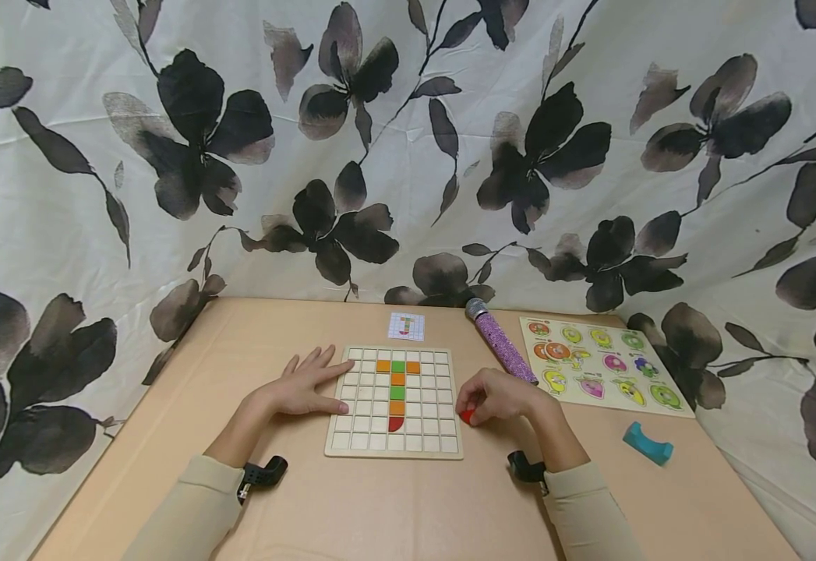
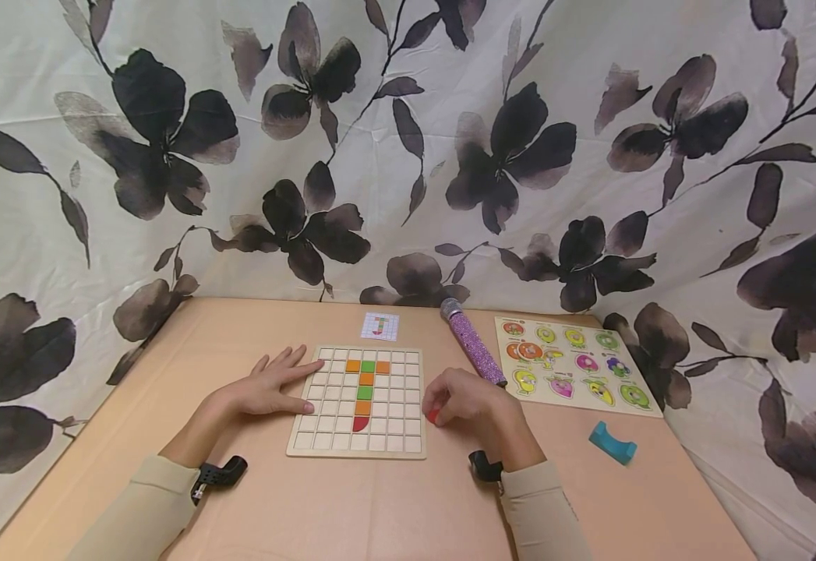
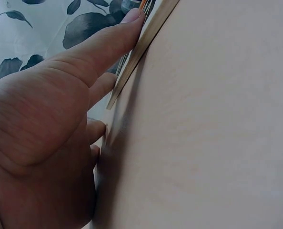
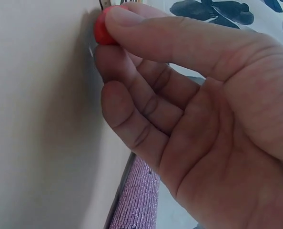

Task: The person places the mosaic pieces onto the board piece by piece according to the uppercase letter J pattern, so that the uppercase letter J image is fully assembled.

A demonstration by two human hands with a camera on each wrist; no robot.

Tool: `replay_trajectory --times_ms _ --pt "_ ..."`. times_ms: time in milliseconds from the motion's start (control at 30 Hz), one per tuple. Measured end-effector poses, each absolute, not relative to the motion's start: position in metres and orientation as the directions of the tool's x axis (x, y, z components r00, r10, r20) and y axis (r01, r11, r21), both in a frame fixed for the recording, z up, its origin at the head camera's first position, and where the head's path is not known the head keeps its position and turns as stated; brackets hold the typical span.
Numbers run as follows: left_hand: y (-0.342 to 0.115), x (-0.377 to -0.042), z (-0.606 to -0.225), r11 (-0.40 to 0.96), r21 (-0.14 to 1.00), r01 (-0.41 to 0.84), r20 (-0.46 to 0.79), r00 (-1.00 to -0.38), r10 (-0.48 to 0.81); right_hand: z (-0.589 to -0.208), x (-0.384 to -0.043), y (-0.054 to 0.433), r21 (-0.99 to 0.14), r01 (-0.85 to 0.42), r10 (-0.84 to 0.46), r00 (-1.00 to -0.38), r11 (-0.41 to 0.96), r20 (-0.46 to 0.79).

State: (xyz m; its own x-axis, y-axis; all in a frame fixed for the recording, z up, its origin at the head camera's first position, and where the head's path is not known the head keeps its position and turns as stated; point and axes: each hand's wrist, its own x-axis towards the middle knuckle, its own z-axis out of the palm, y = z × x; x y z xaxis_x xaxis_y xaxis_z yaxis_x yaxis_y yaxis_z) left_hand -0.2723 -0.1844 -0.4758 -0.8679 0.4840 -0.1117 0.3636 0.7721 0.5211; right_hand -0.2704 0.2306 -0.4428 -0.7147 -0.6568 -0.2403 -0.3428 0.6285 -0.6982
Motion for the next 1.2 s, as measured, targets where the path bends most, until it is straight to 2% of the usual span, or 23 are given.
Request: replay_trajectory --times_ms 267,700,1200 --pt "-0.185 -0.272 -0.475 0.772 0.525 0.359 -0.113 -0.869 0.481 -0.441 -0.271 0.223 -0.670 -0.436 -0.667 -0.736 0.601 -0.119" --pt "-0.184 -0.272 -0.474 0.767 0.531 0.361 -0.110 -0.868 0.484 -0.441 -0.268 0.193 -0.675 -0.458 -0.610 -0.793 0.578 0.015" --pt "-0.185 -0.274 -0.478 0.767 0.528 0.365 -0.107 -0.868 0.486 -0.440 -0.266 0.158 -0.661 -0.537 -0.621 -0.772 0.524 0.135"
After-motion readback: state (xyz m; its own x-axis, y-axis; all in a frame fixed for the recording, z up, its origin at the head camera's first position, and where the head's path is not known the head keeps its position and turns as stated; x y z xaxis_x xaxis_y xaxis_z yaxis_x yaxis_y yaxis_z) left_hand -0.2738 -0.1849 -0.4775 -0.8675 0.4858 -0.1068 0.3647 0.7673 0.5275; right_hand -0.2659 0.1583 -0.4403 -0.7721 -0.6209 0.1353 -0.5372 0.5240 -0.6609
